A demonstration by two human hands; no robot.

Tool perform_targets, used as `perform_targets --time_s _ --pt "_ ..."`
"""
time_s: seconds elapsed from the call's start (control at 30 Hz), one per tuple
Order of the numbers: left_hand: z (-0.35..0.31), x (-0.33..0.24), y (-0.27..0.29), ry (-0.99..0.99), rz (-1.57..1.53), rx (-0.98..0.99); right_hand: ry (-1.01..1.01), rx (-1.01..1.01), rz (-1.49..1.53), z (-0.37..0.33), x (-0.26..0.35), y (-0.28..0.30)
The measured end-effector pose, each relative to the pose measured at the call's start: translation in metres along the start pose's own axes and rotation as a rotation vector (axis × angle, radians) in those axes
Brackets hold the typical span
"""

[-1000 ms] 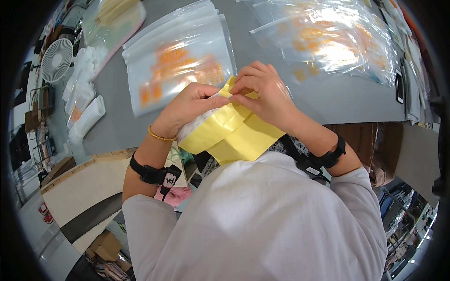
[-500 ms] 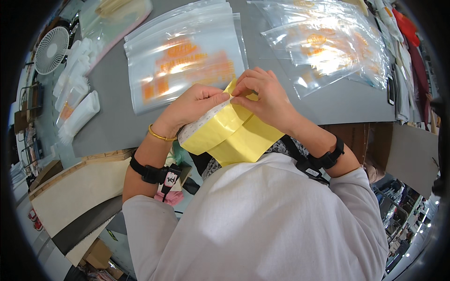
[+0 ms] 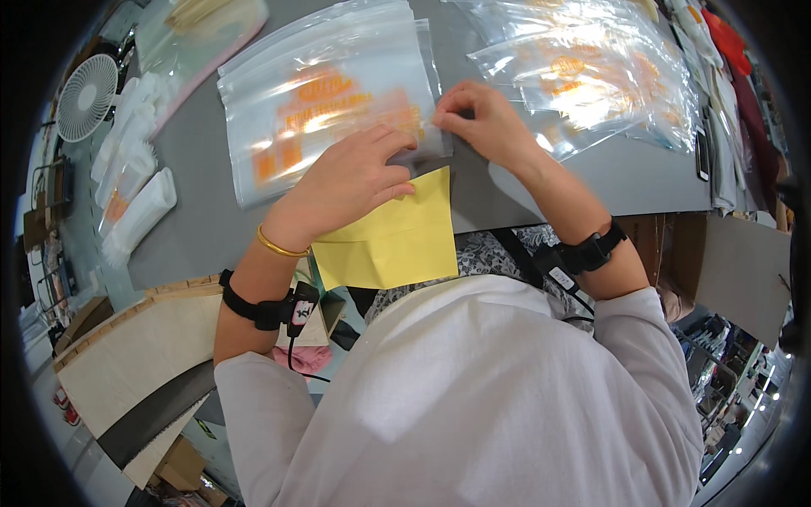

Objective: The person repeatedly picks small orange items from a yellow paper and places them into clear plastic zip-lock bags on a gray table. The person handles the items one at a time and seals each bag after filling it.

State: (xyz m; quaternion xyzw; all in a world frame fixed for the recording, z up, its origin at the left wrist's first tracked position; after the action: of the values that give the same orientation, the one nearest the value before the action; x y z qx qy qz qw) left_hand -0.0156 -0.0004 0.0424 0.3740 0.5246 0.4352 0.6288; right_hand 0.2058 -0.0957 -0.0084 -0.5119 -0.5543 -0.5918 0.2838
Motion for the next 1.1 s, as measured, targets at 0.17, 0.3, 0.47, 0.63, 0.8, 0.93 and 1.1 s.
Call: perform_targets --time_s 0.17,0.3,0.47,0.63,0.8,0.93,1.1 --pt "-0.003 0.000 -0.006 0.090 -0.030 0.090 0.090 -0.119 -0.171 -0.005 -0.005 -0.016" --pt "0.001 -0.002 -0.004 0.067 0.007 0.058 0.121 -0.153 -0.212 -0.009 0.003 -0.016" --pt "0.005 -0.001 -0.007 0.074 0.015 0.079 0.211 -0.203 -0.394 -0.017 0.005 -0.022" --pt "0.003 -0.003 -0.013 0.067 0.026 -0.009 0.310 -0.466 -0.619 -0.010 0.005 -0.018" --pt "0.003 -0.003 -0.005 0.100 -0.040 -0.031 0.158 -0.314 -0.458 0.012 -0.001 -0.011" --pt "-0.015 -0.002 0.008 0.545 -0.185 0.188 0.209 -0.285 -0.402 0.011 0.000 -0.009" --pt "-0.016 -0.003 0.005 0.477 -0.278 0.130 0.367 -0.336 -0.596 -0.001 0.008 0.014"
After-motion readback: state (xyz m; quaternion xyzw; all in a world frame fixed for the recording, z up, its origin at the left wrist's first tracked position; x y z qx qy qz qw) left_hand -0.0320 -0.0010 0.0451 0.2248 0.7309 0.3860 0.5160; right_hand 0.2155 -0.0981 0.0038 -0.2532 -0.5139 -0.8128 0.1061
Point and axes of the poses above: each hand's wrist, its own z-axis towards the middle knuckle, its own y-axis out of the back of the hand, x = y × z, the point moved 2 cm from there along z, towards the middle knuckle, and after that the axes turned 7 degrees about z, right-handed, at the moved point
